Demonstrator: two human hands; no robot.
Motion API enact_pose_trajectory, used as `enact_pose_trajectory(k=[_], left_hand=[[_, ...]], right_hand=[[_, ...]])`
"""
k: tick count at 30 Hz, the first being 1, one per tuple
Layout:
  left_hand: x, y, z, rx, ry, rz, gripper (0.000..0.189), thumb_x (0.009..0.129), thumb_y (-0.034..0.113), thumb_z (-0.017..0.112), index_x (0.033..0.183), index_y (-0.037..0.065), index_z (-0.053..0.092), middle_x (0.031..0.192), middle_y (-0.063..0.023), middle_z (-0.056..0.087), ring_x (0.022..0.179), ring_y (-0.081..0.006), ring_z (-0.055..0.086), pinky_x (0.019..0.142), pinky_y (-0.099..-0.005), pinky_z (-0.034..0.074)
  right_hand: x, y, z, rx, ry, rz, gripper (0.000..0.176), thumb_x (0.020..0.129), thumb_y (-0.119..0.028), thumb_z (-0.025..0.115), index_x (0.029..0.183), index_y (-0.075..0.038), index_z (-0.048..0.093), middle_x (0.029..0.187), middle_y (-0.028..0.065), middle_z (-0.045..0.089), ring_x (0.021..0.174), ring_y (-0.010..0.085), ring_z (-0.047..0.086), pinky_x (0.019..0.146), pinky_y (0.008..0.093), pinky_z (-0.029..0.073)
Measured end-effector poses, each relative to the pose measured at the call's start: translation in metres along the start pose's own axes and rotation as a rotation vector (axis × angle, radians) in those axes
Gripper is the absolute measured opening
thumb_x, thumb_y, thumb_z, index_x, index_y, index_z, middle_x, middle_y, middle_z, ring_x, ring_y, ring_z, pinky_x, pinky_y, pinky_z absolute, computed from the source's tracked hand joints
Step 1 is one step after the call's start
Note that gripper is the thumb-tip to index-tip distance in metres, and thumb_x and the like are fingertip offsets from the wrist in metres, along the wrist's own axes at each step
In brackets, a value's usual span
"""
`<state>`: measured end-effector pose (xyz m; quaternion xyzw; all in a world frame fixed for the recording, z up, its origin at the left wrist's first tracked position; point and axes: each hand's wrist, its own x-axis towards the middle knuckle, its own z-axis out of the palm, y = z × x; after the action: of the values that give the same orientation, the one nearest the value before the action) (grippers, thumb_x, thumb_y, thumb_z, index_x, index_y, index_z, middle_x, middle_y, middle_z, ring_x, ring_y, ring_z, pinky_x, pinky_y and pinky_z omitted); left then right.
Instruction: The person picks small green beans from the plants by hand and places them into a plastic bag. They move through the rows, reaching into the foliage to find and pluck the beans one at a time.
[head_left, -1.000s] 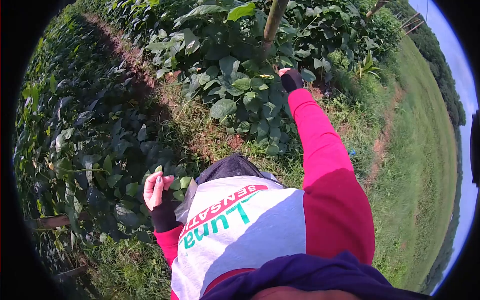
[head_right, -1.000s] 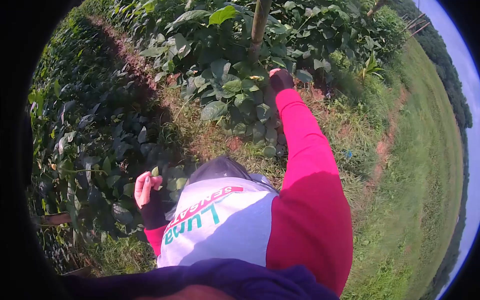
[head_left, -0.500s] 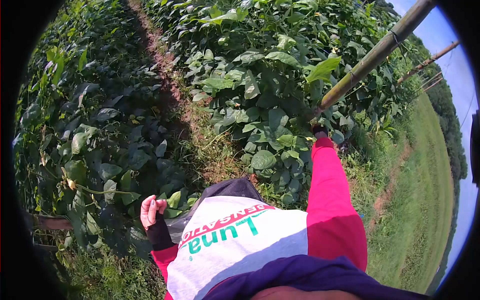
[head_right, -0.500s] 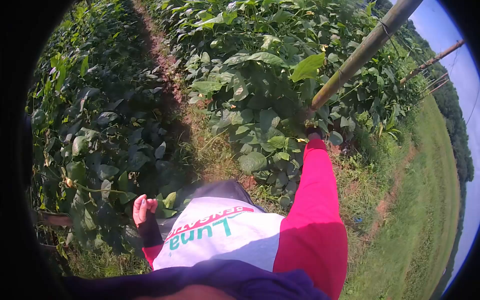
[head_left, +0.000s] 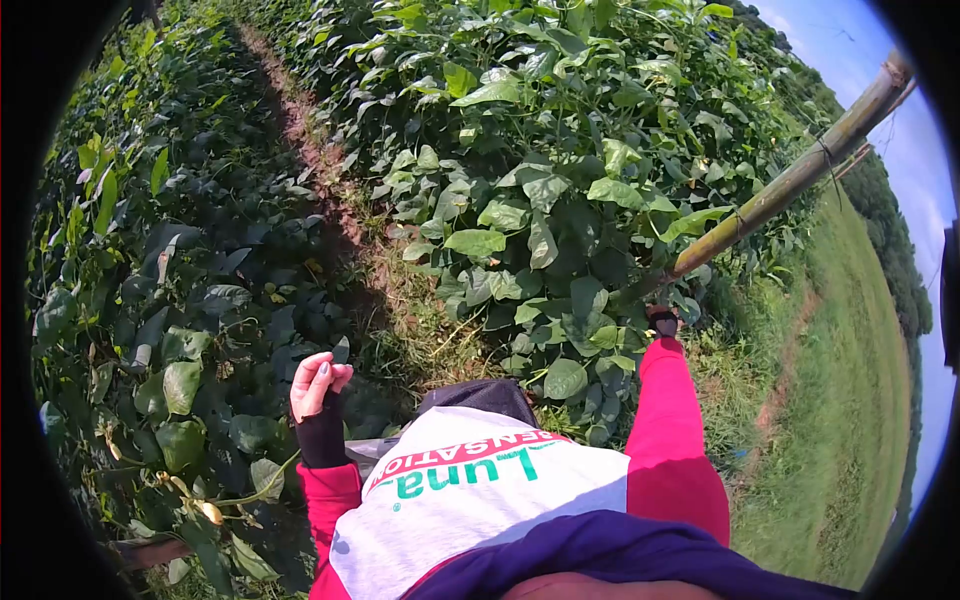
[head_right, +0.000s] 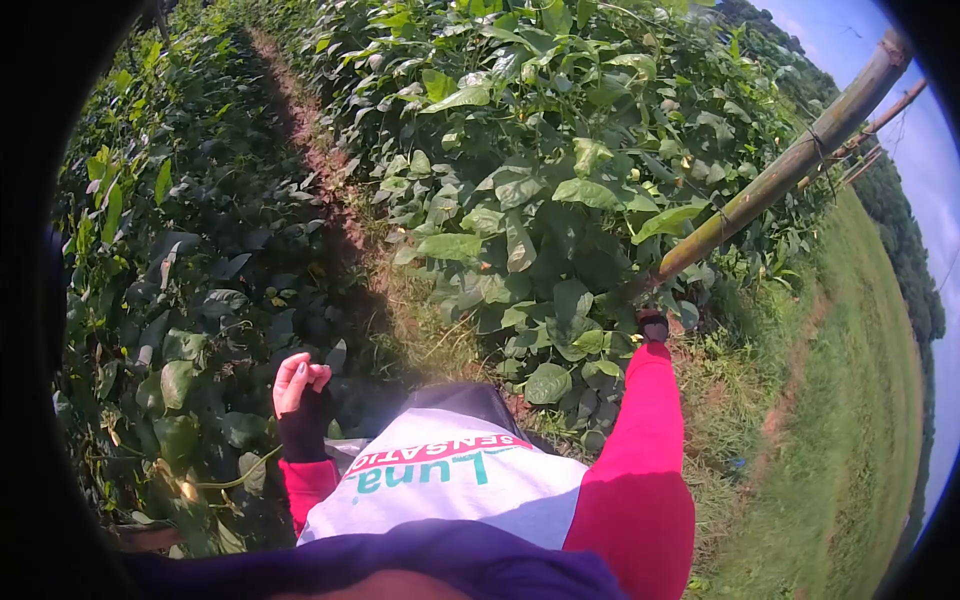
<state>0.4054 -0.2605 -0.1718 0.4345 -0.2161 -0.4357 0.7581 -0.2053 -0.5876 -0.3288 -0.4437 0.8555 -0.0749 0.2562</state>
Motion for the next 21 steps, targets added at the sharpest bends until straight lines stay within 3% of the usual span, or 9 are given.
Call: enact_pose_trajectory(k=[6, 17, 19, 21], left_hand=[[0.058, 0.005, 0.025, -0.001, -0.144, 0.038, 0.016, 0.092, 0.008, 0.059, 0.107, 0.001, 0.061, 0.087, -0.0098, 0.069, 0.084, -0.0194, 0.067, 0.085, -0.0343, 0.054], [0.15, -0.022, 0.025, -0.019, -0.133, 0.036, 0.018, 0.093, 0.009, 0.058, 0.108, 0.0, 0.061, 0.089, -0.0102, 0.068, 0.086, -0.0184, 0.067, 0.087, -0.0347, 0.054], [0.164, -0.032, 0.023, -0.029, -0.137, 0.025, 0.017, 0.093, 0.009, 0.058, 0.108, 0.0, 0.061, 0.089, -0.0101, 0.068, 0.086, -0.0185, 0.067, 0.087, -0.0347, 0.054], [0.179, -0.042, 0.026, -0.039, -0.143, 0.002, 0.017, 0.093, 0.009, 0.058, 0.108, 0.001, 0.061, 0.09, -0.01, 0.068, 0.086, -0.0187, 0.067, 0.086, -0.0348, 0.054]], right_hand=[[0.002, 0.016, 0.017, 0.151, 0.086, -0.047, 0.029, 0.093, -0.024, 0.056, 0.114, -0.007, 0.066, 0.107, 0.0056, 0.068, 0.097, 0.0228, 0.063, 0.086, 0.0356, 0.047], [0.008, 0.062, 0.04, 0.659, 0.223, -0.331, 0.027, 0.092, -0.02, 0.058, 0.113, -0.005, 0.066, 0.107, 0.0061, 0.068, 0.097, 0.0206, 0.062, 0.085, 0.0341, 0.047], [0.012, 0.059, 0.037, 0.65, 0.326, -0.287, 0.025, 0.088, -0.011, 0.065, 0.11, -0.001, 0.066, 0.104, 0.0085, 0.067, 0.092, 0.017, 0.06, 0.082, 0.031, 0.047], [0.012, 0.057, 0.034, 0.715, 0.412, -0.242, 0.024, 0.088, -0.012, 0.065, 0.11, -0.001, 0.066, 0.103, 0.0082, 0.067, 0.092, 0.018, 0.061, 0.082, 0.0318, 0.047]])
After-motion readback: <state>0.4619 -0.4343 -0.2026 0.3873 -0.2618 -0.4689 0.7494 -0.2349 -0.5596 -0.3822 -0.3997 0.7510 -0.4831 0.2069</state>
